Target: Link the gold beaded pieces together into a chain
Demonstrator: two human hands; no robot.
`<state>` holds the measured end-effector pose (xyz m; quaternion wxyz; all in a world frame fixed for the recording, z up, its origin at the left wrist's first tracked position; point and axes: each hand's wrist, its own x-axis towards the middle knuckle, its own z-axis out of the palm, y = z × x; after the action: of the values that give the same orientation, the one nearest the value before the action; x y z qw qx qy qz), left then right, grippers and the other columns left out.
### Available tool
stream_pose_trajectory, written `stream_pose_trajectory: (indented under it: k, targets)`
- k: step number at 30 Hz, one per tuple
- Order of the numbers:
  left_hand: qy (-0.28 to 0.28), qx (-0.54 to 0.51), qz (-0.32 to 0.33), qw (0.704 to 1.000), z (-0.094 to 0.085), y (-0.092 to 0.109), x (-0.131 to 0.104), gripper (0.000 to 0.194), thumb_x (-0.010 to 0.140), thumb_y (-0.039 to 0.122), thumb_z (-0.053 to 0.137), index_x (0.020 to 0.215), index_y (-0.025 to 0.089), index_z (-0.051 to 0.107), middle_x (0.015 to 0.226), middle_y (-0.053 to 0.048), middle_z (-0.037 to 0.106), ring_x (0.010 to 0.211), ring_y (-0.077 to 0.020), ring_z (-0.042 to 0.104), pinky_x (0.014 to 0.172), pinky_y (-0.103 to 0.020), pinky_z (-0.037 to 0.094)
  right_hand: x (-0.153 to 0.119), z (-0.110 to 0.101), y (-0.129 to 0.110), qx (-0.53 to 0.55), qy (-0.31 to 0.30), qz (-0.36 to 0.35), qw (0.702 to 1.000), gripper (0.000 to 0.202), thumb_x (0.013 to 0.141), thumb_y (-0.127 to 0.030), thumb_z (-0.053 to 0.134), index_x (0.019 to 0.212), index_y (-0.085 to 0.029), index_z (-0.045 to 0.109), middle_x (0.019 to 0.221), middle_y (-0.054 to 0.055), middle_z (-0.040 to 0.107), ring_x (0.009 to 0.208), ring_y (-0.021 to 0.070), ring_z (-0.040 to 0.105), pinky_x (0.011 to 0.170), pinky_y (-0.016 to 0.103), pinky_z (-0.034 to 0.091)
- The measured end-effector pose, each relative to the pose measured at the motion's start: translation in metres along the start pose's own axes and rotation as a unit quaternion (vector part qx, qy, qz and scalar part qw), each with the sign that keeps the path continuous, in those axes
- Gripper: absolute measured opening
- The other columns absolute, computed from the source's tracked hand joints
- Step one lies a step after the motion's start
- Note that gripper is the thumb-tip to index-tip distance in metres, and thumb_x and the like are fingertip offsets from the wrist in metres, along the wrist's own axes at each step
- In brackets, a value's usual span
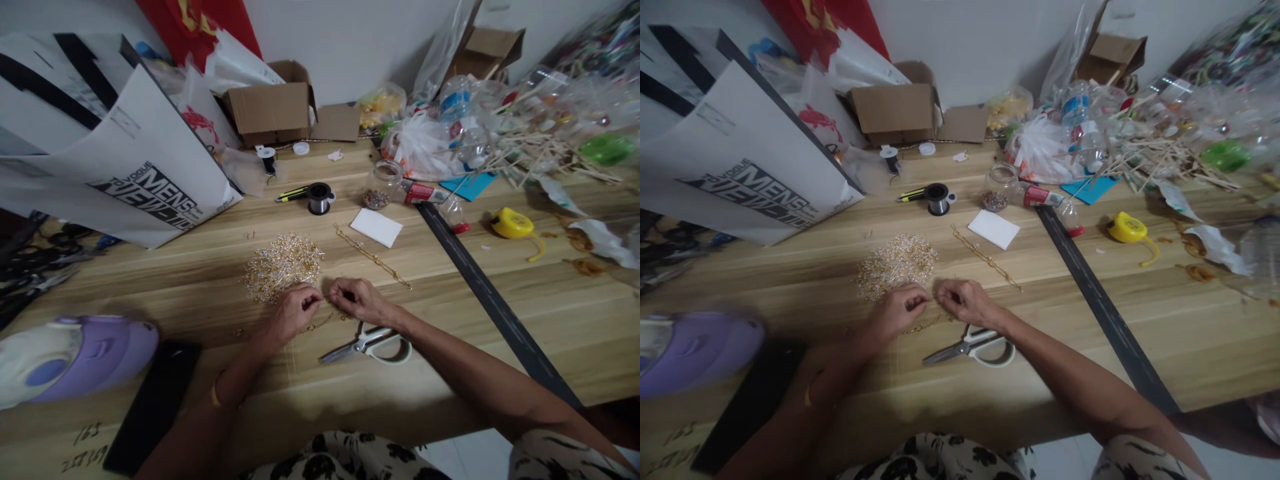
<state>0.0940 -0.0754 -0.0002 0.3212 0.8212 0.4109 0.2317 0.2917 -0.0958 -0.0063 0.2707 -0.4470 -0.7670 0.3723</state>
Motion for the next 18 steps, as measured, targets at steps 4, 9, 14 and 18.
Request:
stream_pose_trajectory:
  k: [4,9,14,18]
  targets:
    - [-0.004,-0.009,0.001,1.000,-0.0005,-0.0011,0.0003,0.014,0.073,0.006,0.056,0.075,0.015,0.067,0.073,-0.003,0.064,0.063,-0.0110,0.055,0.061,-0.021,0.044,0.0001,0.0006,0.0008,-0.002,-0.001,0.000,1.000,0.007,0.083,-0.017,0.050,0.081,-0.015,0.056,0.065,-0.002,0.054,0.056,0.0083,0.045,0.055,0.018,0.032]
    - [0.007,-0.040,-0.013,0.999,0.0021,-0.0055,0.0001,0.014,0.072,0.007,0.057,0.077,0.014,0.067,0.072,-0.003,0.065,0.063,-0.0108,0.057,0.059,-0.020,0.044,-0.0002,0.0002,0.0000,-0.002,-0.004,0.007,1.000,0.006,0.083,-0.017,0.050,0.082,-0.015,0.056,0.066,-0.003,0.055,0.056,0.0083,0.046,0.054,0.018,0.032]
    - [0.002,-0.042,-0.031,0.999,0.0015,-0.0037,-0.0006,0.014,0.072,0.007,0.057,0.078,0.015,0.068,0.074,-0.003,0.067,0.064,-0.0111,0.059,0.059,-0.020,0.045,0.0001,-0.0007,-0.0015,-0.005,-0.002,0.006,1.000,0.006,0.083,-0.017,0.051,0.081,-0.015,0.057,0.067,-0.002,0.055,0.057,0.0084,0.046,0.056,0.018,0.032]
    - [-0.004,-0.034,-0.027,0.999,-0.0001,-0.0018,0.0000,0.014,0.073,0.008,0.057,0.077,0.015,0.068,0.072,-0.003,0.067,0.062,-0.0111,0.058,0.059,-0.020,0.045,0.0008,-0.0008,-0.0012,-0.006,-0.002,0.006,1.000,0.006,0.082,-0.015,0.051,0.081,-0.015,0.057,0.068,-0.002,0.055,0.058,0.0086,0.047,0.056,0.018,0.033]
